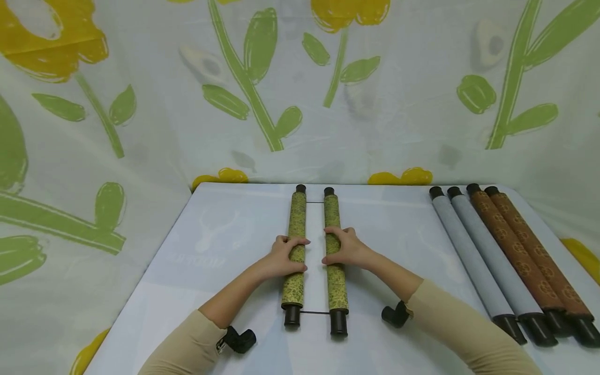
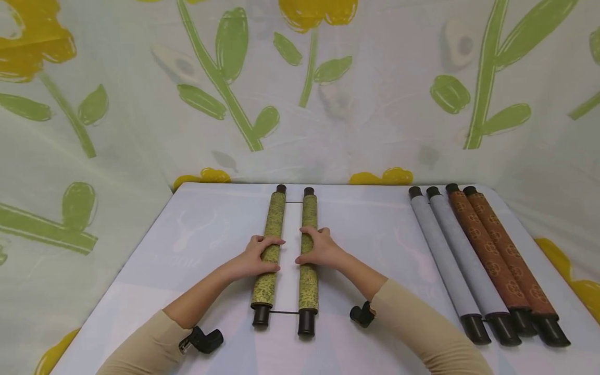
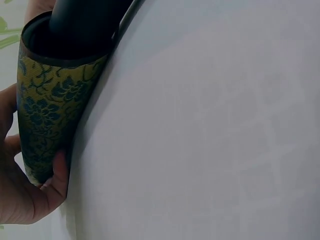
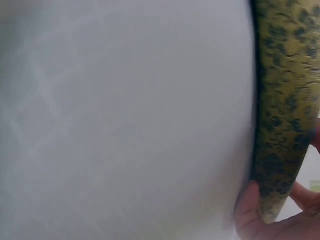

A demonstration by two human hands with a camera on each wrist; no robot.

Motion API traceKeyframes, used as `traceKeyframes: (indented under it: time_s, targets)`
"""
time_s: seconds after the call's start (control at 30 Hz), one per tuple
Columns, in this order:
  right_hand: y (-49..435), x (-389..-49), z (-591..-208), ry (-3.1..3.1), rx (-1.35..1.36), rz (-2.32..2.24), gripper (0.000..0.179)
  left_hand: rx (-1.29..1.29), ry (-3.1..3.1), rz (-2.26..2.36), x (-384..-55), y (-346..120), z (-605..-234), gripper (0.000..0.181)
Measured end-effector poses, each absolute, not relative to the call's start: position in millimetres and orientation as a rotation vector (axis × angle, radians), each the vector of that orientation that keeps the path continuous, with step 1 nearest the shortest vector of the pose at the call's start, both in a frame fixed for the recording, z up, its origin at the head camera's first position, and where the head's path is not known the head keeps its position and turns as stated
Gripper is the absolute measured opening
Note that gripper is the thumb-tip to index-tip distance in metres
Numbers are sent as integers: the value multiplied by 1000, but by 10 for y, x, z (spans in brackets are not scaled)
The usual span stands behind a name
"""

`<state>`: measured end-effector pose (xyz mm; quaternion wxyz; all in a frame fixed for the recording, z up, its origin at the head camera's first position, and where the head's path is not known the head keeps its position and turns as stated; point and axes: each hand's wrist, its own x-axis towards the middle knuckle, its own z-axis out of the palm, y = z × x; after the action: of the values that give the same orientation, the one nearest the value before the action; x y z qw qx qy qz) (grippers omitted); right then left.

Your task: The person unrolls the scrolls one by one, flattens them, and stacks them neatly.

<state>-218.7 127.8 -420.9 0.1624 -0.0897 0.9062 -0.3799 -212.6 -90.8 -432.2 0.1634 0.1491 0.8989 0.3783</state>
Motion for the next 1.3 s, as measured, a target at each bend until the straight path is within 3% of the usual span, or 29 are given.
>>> traceKeyframes:
  time_s: [0.37,0.8,1.3]
  targets:
    - [1303,-2221,-4227,2565,-217,-1061,76,358,2627,1066,-2096,-848,-4334,58]
    - [1228,-2206,-4222,2710,-226,-970,83,339,2707,1024,-2094,-850,-4332,65]
    - [1477,-2239,-4185,2546,-245,-1020,82,403,2578,1102,-2097,-1078,-4326,62]
